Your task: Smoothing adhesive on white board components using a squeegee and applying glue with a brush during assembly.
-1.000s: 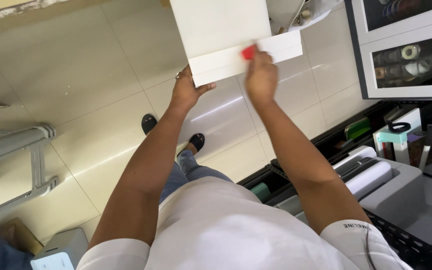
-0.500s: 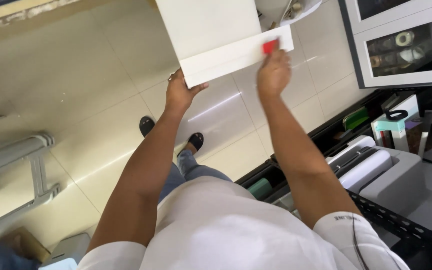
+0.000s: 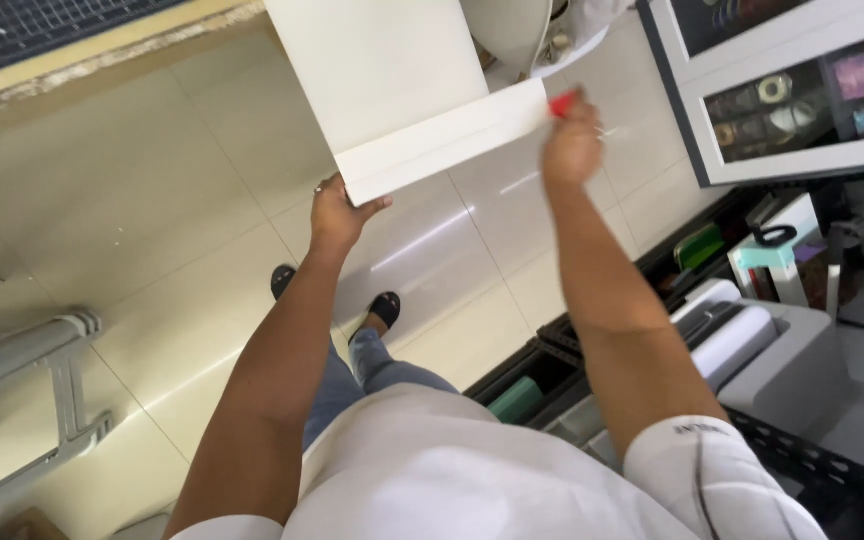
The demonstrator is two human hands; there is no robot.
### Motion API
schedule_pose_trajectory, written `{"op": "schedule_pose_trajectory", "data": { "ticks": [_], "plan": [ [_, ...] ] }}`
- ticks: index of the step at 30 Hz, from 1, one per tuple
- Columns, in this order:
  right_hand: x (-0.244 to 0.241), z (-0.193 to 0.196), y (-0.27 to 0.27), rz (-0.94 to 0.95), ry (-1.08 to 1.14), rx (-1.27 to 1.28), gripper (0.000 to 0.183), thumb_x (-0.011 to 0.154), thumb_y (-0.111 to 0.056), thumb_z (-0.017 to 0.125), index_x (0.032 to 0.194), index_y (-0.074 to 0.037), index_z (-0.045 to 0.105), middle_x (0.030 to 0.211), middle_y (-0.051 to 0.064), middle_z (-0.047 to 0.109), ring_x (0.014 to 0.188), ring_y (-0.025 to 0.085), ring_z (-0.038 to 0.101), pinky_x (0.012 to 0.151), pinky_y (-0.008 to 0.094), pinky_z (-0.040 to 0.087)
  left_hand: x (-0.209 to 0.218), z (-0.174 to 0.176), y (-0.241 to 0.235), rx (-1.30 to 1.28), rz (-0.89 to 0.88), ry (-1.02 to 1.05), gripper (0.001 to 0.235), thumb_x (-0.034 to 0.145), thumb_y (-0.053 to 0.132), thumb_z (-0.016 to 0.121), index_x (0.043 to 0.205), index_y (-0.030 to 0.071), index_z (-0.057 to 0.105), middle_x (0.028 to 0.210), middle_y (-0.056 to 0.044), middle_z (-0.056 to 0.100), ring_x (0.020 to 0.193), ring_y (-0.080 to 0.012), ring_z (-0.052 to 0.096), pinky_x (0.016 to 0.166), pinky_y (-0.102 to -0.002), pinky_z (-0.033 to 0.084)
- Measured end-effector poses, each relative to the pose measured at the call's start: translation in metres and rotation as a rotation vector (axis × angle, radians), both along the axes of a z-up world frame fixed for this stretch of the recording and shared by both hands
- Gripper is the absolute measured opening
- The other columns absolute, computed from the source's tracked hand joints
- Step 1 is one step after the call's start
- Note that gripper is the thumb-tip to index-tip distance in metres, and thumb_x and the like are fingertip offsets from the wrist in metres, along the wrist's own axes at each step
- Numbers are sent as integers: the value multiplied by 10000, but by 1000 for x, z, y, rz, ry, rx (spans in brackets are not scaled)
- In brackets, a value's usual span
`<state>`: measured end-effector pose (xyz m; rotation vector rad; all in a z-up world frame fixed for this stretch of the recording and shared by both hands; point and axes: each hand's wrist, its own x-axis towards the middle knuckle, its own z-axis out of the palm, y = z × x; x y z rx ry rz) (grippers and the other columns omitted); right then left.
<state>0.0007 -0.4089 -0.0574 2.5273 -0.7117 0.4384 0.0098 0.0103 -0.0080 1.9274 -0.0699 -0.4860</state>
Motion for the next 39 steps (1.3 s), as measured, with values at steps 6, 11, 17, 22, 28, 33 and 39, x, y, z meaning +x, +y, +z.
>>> {"op": "schedule_pose_trajectory", "data": {
  "ticks": [6, 11, 17, 22, 28, 33, 39],
  "plan": [
    [-73, 20, -60, -141, -322, 810, 531, 991, -221, 778, 1445, -148, 513, 1349, 96, 629, 1294, 294, 602, 1105, 414, 457, -8, -32, -3, -263, 36, 120, 445, 769, 136, 921, 1127, -21, 707, 1145, -225, 725, 1200, -366, 648, 1024, -501, 499],
    [-130, 33, -47, -163, -427, 1110, 482, 1014, -216, 744, 1435, -131, 526, 1271, 113, 674, 1221, 267, 637, 1017, 418, 501, -54, -34, -2, -263, -18, 112, 419, 744, 97, 914, 1101, -23, 732, 1093, -229, 737, 1141, -367, 685, 961, -472, 530],
    [-111, 90, -1, 39, -410, 1386, 445, 1075, -171, 693, 1457, -57, 494, 1164, 144, 659, 1084, 247, 626, 923, 442, 506, -109, 25, 79, -248, -238, 50, 463, 685, 203, 943, 1036, -36, 760, 1042, -237, 767, 1073, -412, 709, 890, -523, 550],
    [-56, 156, 86, 431, -285, 1384, 458, 1109, -65, 630, 1536, -59, 464, 1209, 160, 650, 1178, 216, 606, 1041, 413, 476, -136, 140, 199, -279, -225, -152, 469, 715, 222, 946, 1058, -41, 765, 1078, -269, 767, 1092, -504, 681, 942, -567, 535],
    [46, 103, 163, 645, -143, 1013, 608, 1027, -120, 720, 1569, -109, 445, 1405, 259, 573, 1267, 462, 563, 1082, 561, 440, -167, 242, 285, 135, 50, -364, 337, 600, 25, 919, 925, 47, 833, 973, -151, 801, 961, -451, 724, 894, -534, 554],
    [91, 66, 176, 846, -302, 529, 483, 1020, -268, 742, 1430, -35, 636, 1114, 216, 617, 1094, 429, 535, 962, 570, 452, -168, 295, 334, 442, 24, -795, 774, 609, -313, 471, 1152, 146, 778, 1064, -18, 738, 983, -328, 600, 903, -423, 475],
    [29, 313, 386, 1502, -606, 784, 331, 1163, -163, 416, 1332, 94, 536, 1103, 273, 592, 1044, 381, 522, 920, 495, 452, -132, 363, 390, 491, -36, -910, 691, 781, -386, 417, 1254, 25, 708, 952, -91, 683, 878, -304, 563, 1001, -510, 471]
  ]
}}
